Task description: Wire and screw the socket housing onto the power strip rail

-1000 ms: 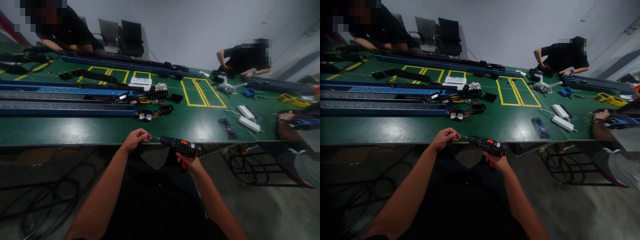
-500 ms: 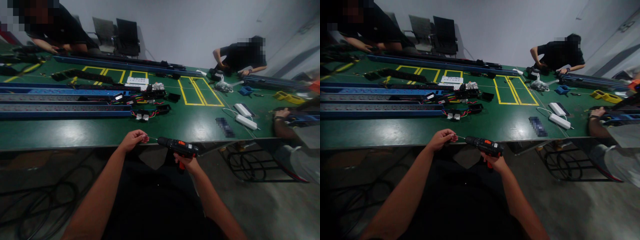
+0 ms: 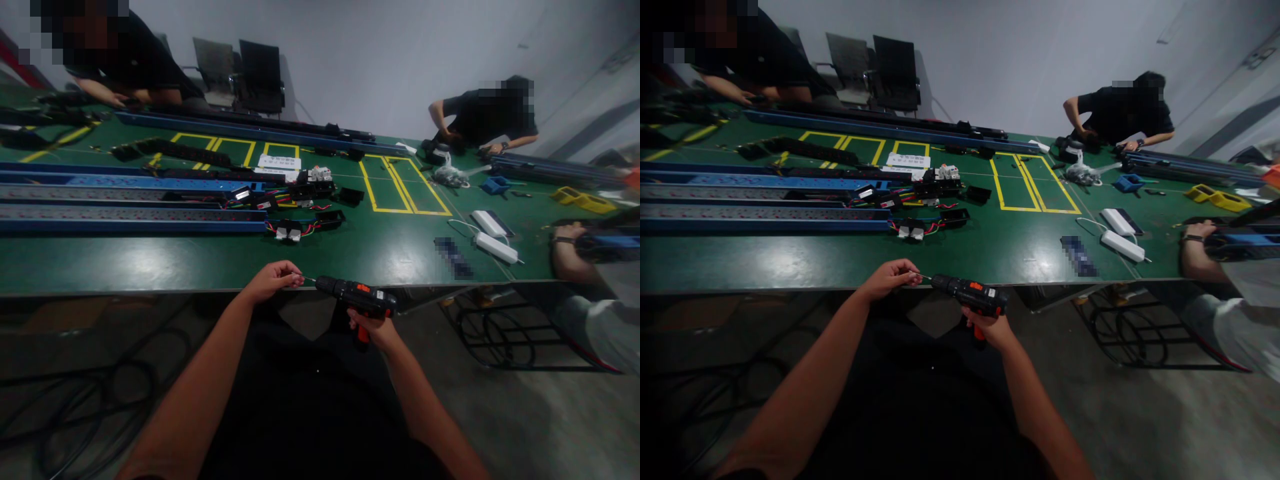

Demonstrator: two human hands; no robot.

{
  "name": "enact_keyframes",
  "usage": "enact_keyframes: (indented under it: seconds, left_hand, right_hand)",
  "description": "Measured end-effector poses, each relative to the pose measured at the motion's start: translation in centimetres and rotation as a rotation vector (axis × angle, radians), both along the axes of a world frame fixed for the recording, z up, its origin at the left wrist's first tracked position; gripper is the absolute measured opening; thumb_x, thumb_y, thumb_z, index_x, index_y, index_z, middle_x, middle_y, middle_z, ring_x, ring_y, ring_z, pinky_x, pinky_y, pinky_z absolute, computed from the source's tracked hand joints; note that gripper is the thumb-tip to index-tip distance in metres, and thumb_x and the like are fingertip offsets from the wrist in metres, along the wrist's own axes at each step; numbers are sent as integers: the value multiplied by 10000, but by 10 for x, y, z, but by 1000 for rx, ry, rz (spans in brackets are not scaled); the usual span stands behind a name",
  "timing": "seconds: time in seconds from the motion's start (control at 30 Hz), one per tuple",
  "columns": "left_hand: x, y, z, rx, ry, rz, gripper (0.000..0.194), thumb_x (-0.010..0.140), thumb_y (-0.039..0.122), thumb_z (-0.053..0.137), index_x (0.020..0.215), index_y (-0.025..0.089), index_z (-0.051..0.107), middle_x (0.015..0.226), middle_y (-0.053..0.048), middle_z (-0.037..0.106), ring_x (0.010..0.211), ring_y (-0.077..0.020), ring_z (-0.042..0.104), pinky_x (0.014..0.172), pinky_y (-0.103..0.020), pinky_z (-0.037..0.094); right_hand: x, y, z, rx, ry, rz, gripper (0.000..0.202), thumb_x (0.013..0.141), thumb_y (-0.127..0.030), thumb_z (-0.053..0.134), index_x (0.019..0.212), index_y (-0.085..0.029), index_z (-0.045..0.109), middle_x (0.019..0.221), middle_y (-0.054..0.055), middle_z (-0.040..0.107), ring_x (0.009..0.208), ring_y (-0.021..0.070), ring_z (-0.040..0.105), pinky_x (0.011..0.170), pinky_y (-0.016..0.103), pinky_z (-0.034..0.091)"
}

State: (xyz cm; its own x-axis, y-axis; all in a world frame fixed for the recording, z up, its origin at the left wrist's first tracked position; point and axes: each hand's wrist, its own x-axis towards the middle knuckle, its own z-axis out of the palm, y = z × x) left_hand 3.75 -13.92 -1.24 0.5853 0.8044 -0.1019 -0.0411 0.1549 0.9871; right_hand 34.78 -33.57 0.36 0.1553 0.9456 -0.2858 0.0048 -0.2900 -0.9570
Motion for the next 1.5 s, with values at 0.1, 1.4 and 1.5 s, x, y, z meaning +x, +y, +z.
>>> enact_keyframes:
  seconds: [0.1, 1.4, 1.5]
  left_hand:
    - [-1, 3, 3, -7, 3, -36, 425, 791, 430, 1057, 1092, 238, 827, 1143, -131, 903, 1024, -282, 896, 876, -401, 723]
    - [-14, 202, 82, 767, 914, -168, 809, 800, 609, 895, 1512, 234, 822, 1443, -135, 847, 1317, -385, 783, 1126, -448, 578]
    - [-7, 197, 72, 788, 957, -221, 851, 815, 636, 853, 1563, 238, 791, 1506, -138, 824, 1382, -374, 767, 1158, -426, 577]
  right_hand:
    - [0, 0, -3, 6, 1, -5, 643, 715, -828, 1007, 835, -235, 788, 717, 44, 747, 686, 219, 716, 754, 390, 644]
    - [19, -6, -15, 19, 33, -159, 631, 729, -794, 1007, 933, -230, 810, 723, 21, 726, 655, 207, 707, 739, 397, 666]
    - [16, -5, -16, 21, 31, -167, 625, 733, -794, 1000, 930, -232, 812, 740, 33, 743, 660, 216, 710, 721, 398, 659]
